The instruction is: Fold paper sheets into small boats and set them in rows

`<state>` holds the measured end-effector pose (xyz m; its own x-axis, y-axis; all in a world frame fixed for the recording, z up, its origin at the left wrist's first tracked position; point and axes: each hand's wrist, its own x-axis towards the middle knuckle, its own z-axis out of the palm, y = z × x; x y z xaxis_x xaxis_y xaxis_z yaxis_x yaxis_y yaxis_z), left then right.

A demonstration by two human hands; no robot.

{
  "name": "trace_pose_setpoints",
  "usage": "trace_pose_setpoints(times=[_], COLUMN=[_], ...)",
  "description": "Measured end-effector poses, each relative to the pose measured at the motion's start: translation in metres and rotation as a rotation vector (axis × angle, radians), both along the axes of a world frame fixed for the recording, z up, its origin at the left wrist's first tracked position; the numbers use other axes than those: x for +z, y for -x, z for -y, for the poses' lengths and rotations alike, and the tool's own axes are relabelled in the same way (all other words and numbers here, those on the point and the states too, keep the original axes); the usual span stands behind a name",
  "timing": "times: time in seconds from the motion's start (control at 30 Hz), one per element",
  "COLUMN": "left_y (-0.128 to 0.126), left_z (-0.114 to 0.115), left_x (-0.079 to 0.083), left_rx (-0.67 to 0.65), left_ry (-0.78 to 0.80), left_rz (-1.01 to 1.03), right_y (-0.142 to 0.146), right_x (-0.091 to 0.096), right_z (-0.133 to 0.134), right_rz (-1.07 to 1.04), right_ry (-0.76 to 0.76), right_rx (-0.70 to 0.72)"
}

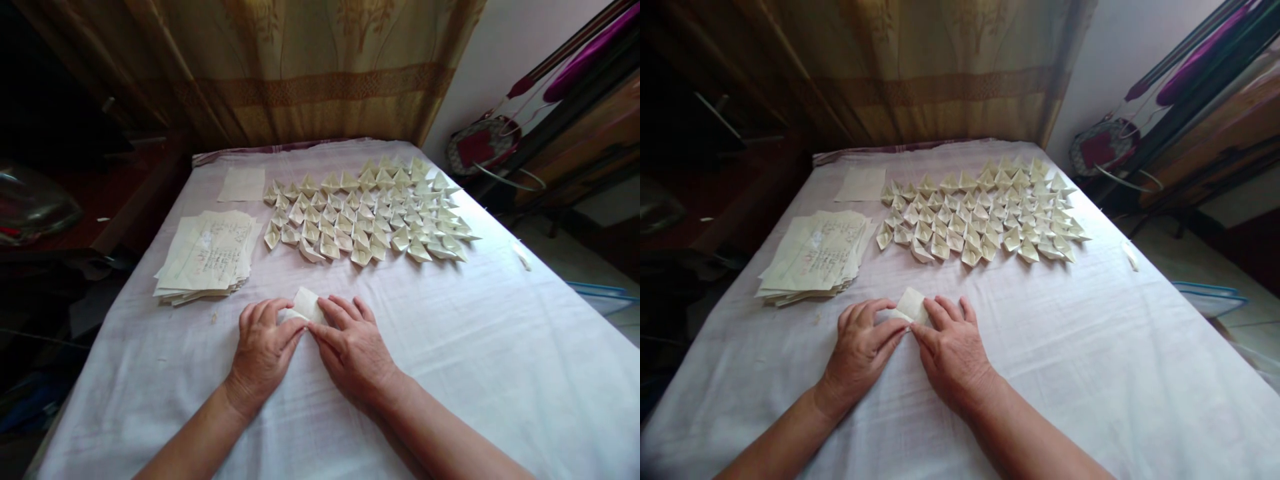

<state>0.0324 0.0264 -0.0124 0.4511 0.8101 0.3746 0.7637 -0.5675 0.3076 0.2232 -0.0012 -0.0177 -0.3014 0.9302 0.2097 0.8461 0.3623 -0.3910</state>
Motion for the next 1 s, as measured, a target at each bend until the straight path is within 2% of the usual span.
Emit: trace_pose_setpoints(times=[0.2, 0.37, 0.53, 0.87, 1.0], left_y=[0.015, 0.033, 0.047, 0.051, 0.045], left_z=[0.011, 0.006, 0.003, 0.006, 0.004], left_x=[0.000, 0.001, 0.004, 0.009, 0.014], left_rx=[-0.119, -0.196, -0.226, -0.251, -0.311], left_ry=[-0.045, -0.058, -0.089, -0.089, -0.114], left_rz=[-0.126, -0.255, -0.290, -0.254, -0.279], right_y=[0.000, 0.000, 0.000, 0.001, 0.001], right_x=[0.000, 0.001, 0.000, 0.003, 0.001], right_z=[0.000, 0.000, 0.000, 0.001, 0.001], right_rz=[-0.015, -0.020, -0.023, -0.002, -0.020], right_ry=[0.011, 0.008, -0.002, 0.023, -0.004], right_rx=[-0.003, 0.000, -0.004, 0.000, -0.004])
